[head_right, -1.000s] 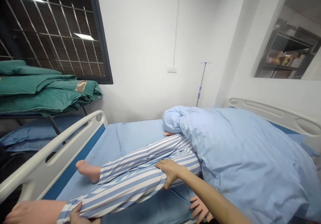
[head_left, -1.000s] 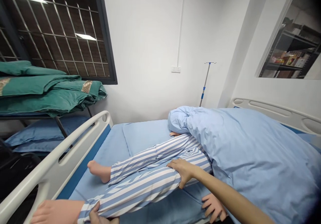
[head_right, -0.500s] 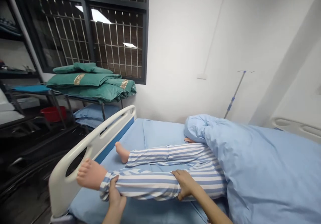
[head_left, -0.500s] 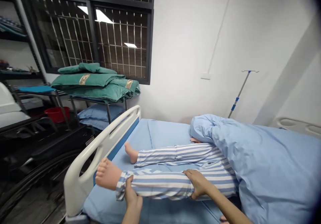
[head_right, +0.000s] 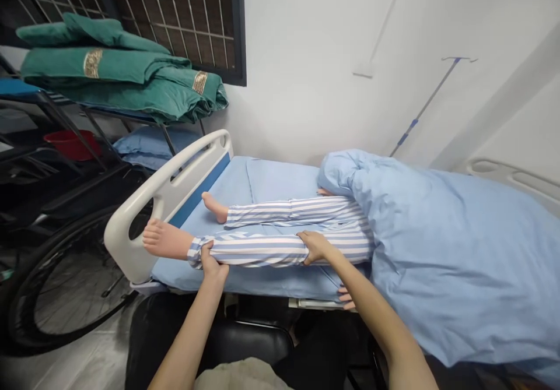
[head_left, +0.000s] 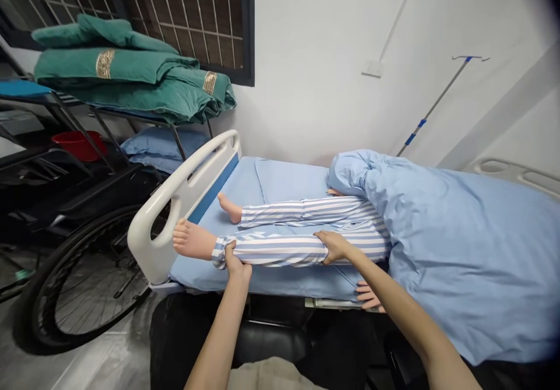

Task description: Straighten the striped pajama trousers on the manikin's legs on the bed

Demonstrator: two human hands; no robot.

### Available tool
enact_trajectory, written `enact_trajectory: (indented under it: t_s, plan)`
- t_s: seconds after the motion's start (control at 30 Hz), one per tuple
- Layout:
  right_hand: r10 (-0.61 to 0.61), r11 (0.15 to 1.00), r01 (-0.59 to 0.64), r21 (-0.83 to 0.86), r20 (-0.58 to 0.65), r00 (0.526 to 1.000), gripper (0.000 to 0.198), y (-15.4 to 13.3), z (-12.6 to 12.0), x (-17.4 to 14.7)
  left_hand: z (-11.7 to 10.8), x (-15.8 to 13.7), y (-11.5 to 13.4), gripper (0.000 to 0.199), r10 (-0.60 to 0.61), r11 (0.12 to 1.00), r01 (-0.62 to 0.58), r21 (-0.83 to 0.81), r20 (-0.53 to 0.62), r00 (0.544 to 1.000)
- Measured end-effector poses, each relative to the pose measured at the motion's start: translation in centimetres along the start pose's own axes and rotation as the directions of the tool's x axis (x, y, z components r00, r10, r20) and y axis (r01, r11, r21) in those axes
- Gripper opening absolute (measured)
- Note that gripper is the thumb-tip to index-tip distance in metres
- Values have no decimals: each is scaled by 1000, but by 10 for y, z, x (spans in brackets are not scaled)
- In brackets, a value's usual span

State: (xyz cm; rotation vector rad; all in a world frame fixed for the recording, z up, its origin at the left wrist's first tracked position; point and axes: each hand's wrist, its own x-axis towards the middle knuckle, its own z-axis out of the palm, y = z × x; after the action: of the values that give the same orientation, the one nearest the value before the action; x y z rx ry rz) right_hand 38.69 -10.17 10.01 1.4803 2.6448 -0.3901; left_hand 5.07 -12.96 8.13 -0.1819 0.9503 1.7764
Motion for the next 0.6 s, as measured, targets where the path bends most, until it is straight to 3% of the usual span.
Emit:
enact_trajectory:
  t_s: [0.13,0.3,0.5,0.6]
  plan:
    - [-25,998,28,52,-60,998,96,7,-16,-12,7,-4,2,15,-20,1000,20,-14,-9,1000]
    - [-37,995,49,84,-131,991,99,16,-30,-23,13,3,-1,17,-59,998,59,-29,-8,998]
    - [-61,990,78,116,-146,987,98,22,-35,-28,2,22,-18,17,-156,988,156,-13,-85,984]
    - [-56,989,74,124,-138,989,99,24,-40,-32,-6,33,-32,22,-173,985,174,4,-67,983]
